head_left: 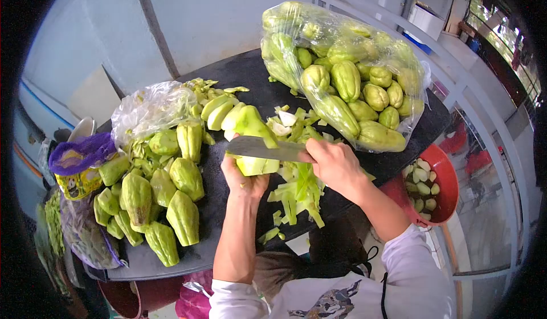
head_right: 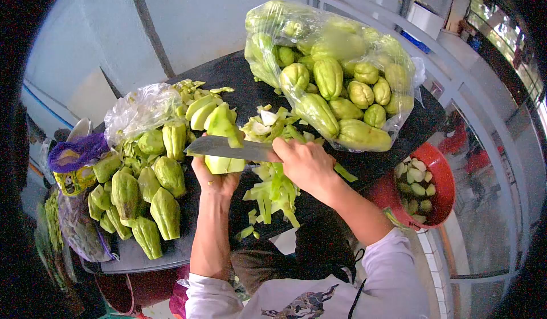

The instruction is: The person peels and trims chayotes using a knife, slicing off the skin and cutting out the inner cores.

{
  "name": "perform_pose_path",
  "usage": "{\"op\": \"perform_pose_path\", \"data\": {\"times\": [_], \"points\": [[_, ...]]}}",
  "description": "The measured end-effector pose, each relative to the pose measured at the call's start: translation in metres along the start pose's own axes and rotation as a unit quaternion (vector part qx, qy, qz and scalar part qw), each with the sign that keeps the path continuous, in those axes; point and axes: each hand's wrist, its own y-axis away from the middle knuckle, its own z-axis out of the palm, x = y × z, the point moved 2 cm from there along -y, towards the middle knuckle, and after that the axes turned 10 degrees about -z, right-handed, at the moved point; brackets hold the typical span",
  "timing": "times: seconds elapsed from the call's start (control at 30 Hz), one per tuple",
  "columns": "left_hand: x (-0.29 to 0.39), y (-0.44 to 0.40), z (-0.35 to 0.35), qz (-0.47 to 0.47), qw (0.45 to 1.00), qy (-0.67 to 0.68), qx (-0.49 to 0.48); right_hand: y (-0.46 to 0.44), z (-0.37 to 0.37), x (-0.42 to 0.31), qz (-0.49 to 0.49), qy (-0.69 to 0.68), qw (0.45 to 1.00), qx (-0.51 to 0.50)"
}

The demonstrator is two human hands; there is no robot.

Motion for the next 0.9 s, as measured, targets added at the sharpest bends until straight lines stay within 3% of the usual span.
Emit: {"op": "perform_pose_path", "data": {"times": [0.23, 0.4, 0.5, 0.63, 0.9], "points": [[-0.007, 0.001, -0.003, -0.012, 0.999, -0.033, 0.014, 0.005, 0.013, 0.022, 0.011, -0.054, 0.998, 0.009], [-0.006, 0.003, -0.002, -0.032, 0.997, -0.05, -0.054, 0.008, 0.001, 0.013, 0.023, -0.042, 0.999, -0.012], [-0.013, 0.006, -0.001, -0.051, 0.997, -0.051, -0.033, 0.004, 0.001, 0.012, 0.025, -0.054, 0.998, -0.004], [-0.011, 0.005, 0.007, -0.036, 0.99, -0.134, -0.017, 0.012, 0.021, 0.034, 0.036, -0.061, 0.998, 0.0], [-0.008, 0.012, 0.021, 0.006, 0.996, -0.091, -0.006, 0.007, 0.018, 0.029, 0.041, -0.021, 0.999, -0.002]]}}
